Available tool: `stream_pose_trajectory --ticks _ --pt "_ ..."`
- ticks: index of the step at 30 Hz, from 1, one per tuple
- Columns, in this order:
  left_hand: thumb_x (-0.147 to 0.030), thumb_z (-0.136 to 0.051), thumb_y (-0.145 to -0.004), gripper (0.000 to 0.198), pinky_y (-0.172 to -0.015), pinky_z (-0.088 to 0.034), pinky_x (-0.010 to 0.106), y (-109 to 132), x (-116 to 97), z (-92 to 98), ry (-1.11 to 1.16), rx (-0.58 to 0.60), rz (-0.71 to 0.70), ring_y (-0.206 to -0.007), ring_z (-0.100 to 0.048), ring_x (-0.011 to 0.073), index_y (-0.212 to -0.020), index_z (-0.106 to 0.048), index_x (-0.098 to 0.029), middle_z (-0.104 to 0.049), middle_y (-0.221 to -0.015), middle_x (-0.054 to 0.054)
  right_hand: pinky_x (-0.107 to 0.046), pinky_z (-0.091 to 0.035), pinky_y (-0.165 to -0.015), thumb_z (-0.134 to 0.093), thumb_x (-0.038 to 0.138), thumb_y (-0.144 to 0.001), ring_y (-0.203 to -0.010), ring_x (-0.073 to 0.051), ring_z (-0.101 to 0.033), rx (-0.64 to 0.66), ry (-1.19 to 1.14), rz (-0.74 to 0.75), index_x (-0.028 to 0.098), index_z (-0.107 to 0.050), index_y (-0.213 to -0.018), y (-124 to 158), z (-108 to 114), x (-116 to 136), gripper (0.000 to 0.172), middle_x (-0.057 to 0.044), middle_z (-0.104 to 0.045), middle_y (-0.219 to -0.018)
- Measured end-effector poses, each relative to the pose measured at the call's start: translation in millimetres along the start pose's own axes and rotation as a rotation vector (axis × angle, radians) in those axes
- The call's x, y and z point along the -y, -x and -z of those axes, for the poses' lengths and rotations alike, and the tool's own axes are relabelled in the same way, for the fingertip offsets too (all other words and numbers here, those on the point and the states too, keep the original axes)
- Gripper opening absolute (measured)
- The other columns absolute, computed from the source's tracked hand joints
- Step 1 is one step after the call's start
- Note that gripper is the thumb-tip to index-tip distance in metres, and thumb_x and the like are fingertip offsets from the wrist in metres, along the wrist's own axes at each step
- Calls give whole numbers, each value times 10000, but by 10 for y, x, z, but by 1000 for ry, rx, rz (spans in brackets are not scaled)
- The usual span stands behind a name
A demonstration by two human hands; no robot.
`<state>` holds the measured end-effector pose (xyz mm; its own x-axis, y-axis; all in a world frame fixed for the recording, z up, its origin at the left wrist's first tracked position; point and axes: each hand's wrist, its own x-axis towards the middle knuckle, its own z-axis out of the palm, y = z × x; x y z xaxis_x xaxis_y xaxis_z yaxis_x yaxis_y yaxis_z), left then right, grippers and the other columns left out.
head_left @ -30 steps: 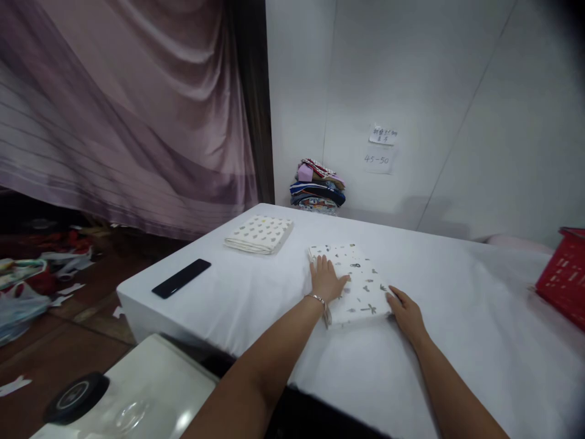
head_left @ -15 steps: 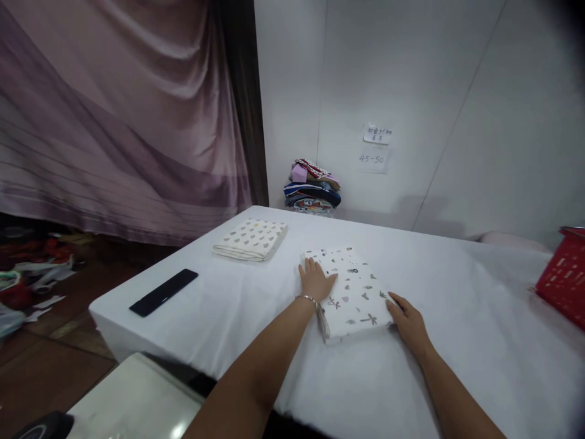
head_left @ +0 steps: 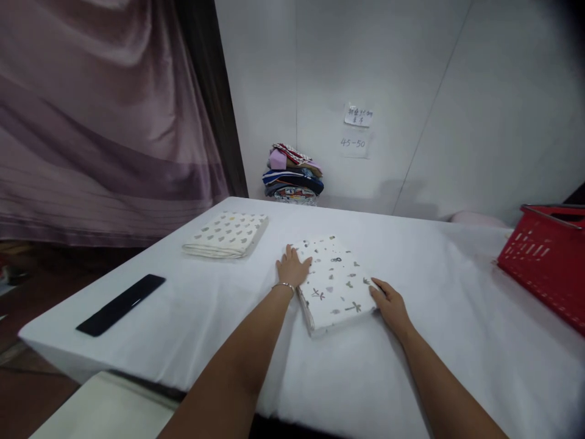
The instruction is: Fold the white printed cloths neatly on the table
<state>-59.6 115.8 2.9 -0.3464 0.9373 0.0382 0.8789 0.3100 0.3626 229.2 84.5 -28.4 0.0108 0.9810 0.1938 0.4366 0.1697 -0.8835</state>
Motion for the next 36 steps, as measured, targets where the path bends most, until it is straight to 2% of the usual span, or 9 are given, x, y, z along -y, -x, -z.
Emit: stream_pose_trajectory --ticks 5,7,11,16,19,23,28,32,36 --pt "-601 -308 -826 700 -1089 -185 513 -27 -6 50 53 30 16 -1360 -199 301 -1387 -281 -183 -58 -1529 62 -397 -407 -957 -522 474 -778 -1114 -246 -527 3 48 47 187 -588 -1179 19 6 31 498 -82 -592 -1207" --pt "-557 -339 -841 664 -1099 -196 463 15 7 65 117 31 17 -1369 -192 273 -1382 -277 -177 -58 -1528 80 -397 -409 -956 -515 475 -782 -1115 -244 -527 13 78 67 190 -576 -1198 21 7 39 508 -81 -585 -1218" --pt "-468 -402 -848 665 -1087 -252 337 252 68 42 246 -17 1 -1359 -236 251 -1396 -241 -127 -43 -1522 129 -384 -413 -954 -491 468 -795 -1124 -239 -524 19 161 92 178 -562 -1219 19 1 44 519 -86 -578 -1231" --pt "-414 -378 -871 611 -1096 -247 324 615 150 0 332 -65 -36 -1365 -220 234 -1403 -250 -143 -143 -1513 108 -396 -409 -952 -463 471 -803 -1111 -243 -533 -4 219 106 171 -559 -1221 19 -18 33 522 -92 -581 -1225" --pt "-402 -396 -866 609 -1103 -236 315 776 164 19 378 -38 -51 -1371 -205 222 -1398 -269 -134 -172 -1506 109 -383 -424 -927 -464 480 -793 -1075 -243 -552 -6 234 72 152 -554 -1226 3 -6 54 550 -104 -583 -1219" --pt "-406 -477 -823 661 -1104 -229 301 952 159 54 439 -8 -76 -1370 -209 212 -1394 -275 -143 -199 -1499 104 -386 -414 -926 -543 475 -730 -1052 -256 -565 63 238 -61 140 -546 -1242 -62 57 150 612 -118 -607 -1174" --pt "-377 -506 -803 617 -1081 -263 310 1102 145 75 508 -49 -121 -1317 -325 199 -1365 -321 -201 -332 -1450 59 -383 -450 -849 -648 447 -636 -979 -275 -592 136 151 -211 122 -588 -1193 -221 175 254 648 -138 -632 -1078" --pt "-399 -540 -782 613 -1081 -253 310 1165 115 55 468 -36 -181 -1316 -324 190 -1336 -368 -203 -357 -1436 57 -369 -476 -778 -679 435 -599 -888 -260 -619 41 105 -188 123 -615 -1151 -416 288 205 638 -137 -628 -1031" --pt "-446 -530 -785 625 -1088 -231 306 1192 97 19 391 -30 -206 -1344 -270 198 -1333 -386 -181 -314 -1458 69 -433 -473 -791 -669 405 -619 -845 -287 -629 79 364 -131 110 -659 -1051 -507 349 120 523 -136 -659 -922"
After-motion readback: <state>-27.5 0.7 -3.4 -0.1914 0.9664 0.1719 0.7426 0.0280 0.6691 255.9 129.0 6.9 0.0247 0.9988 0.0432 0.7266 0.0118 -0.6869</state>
